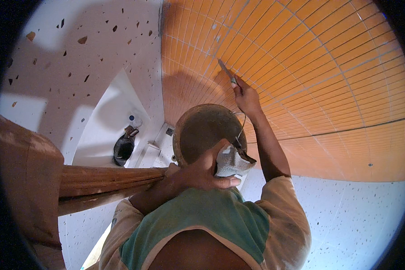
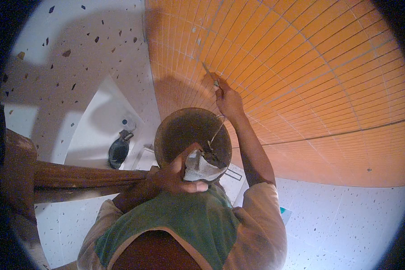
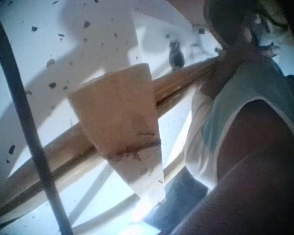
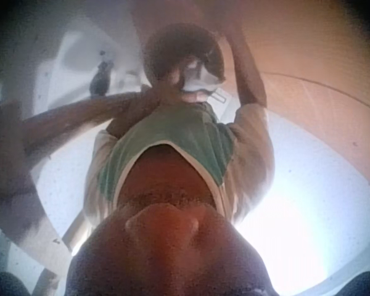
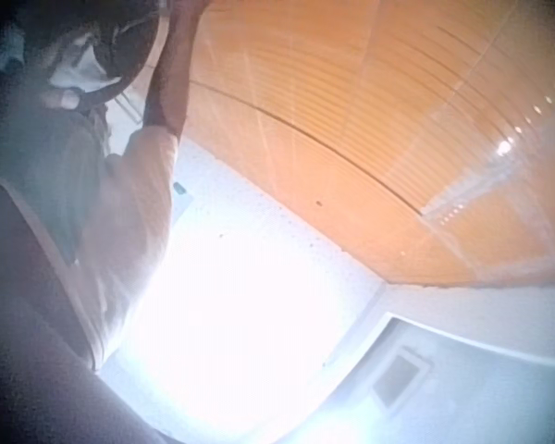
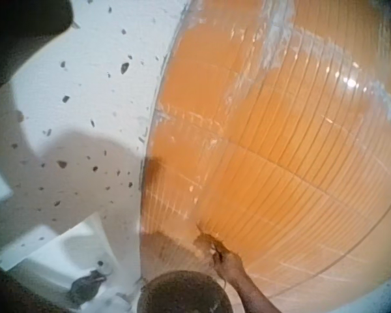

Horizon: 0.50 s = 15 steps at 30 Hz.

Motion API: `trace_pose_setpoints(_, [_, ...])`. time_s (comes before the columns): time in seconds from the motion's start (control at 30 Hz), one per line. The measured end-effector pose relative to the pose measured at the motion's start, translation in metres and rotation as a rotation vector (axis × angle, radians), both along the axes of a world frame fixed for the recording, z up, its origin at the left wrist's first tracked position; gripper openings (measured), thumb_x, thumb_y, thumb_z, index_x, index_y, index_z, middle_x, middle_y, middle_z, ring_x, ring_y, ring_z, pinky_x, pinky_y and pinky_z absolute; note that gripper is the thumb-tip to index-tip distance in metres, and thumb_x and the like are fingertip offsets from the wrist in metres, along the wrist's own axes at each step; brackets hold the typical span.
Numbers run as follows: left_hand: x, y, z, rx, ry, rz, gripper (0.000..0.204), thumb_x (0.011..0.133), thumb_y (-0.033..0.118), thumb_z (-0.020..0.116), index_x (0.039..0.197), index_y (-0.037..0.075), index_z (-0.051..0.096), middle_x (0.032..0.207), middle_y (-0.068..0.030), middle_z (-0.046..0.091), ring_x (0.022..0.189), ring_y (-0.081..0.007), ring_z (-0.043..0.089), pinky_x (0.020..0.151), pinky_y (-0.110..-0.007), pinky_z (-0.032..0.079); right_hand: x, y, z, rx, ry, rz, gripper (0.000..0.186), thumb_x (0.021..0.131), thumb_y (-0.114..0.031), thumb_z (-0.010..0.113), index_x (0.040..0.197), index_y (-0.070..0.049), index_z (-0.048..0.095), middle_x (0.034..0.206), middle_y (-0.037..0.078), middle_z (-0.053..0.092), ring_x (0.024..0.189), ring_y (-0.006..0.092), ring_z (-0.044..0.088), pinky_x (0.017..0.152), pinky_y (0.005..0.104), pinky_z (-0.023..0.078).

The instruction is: The person applies grout to the gaps between orange ceiling tiles using a small tool and wipes the surface with a cloth. The person repeatedly scoops grout from a bowl, fills the tile joints, and cleans excess material from the tile faces.

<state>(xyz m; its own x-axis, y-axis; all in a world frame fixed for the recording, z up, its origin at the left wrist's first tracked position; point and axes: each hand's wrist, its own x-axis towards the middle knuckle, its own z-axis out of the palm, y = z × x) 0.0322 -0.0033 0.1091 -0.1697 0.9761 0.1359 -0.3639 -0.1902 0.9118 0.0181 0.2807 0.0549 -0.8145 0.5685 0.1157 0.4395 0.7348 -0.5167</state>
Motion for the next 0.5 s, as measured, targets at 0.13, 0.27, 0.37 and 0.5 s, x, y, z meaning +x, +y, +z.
trace_pose_setpoints(0.13, [0.000, 0.001, 0.008, 0.021, -0.096, -0.024, 0.059, 0.079, 0.016, 0.078, 0.124, 0.006, 0.042, 0.111, -0.0059, 0.052, 0.108, -0.0143, 0.049, 0.095, -0.033, 0.038, -0.003, 0.007, 0.005, -0.366, 0.178, 0.007, 0.046, 0.102, -0.024, 0.051, 0.145, -0.009, 0.045, 0.075, 0.005, 0.056, 0.066, 0.0121, 0.057, 0.061, 0.0282, 0.048])
trace_pose_setpoints(0.27, [-0.001, 0.000, 0.002, 0.000, 0.010, -0.038, 0.059, 0.079, 0.017, 0.079, 0.124, 0.006, 0.042, 0.108, -0.0046, 0.052, 0.105, -0.0141, 0.049, 0.093, -0.033, 0.039, -0.002, 0.000, 0.022, -0.487, 0.141, 0.030, 0.046, 0.103, -0.024, 0.047, 0.146, -0.008, 0.043, 0.074, 0.003, 0.054, 0.058, 0.0103, 0.054, 0.050, 0.0254, 0.045])
trace_pose_setpoints(0.37, [-0.001, 0.000, -0.004, 0.011, 0.016, -0.042, 0.059, 0.079, 0.018, 0.079, 0.123, 0.006, 0.042, 0.107, -0.0046, 0.052, 0.103, -0.0136, 0.049, 0.090, -0.032, 0.041, -0.002, -0.014, 0.043, -0.662, -0.040, -0.029, 0.046, 0.104, -0.026, 0.045, 0.145, -0.006, 0.043, 0.073, 0.004, 0.055, 0.052, 0.0106, 0.053, 0.042, 0.0256, 0.043])
trace_pose_setpoints(0.5, [0.000, 0.001, -0.002, 0.049, 0.029, -0.022, 0.058, 0.080, 0.019, 0.079, 0.122, 0.005, 0.041, 0.106, -0.0050, 0.052, 0.101, -0.0131, 0.049, 0.088, -0.031, 0.042, -0.014, -0.018, 0.059, -0.605, -0.096, -0.041, 0.046, 0.104, -0.027, 0.045, 0.143, -0.004, 0.044, 0.071, 0.005, 0.056, 0.046, 0.0105, 0.051, 0.036, 0.0254, 0.041])
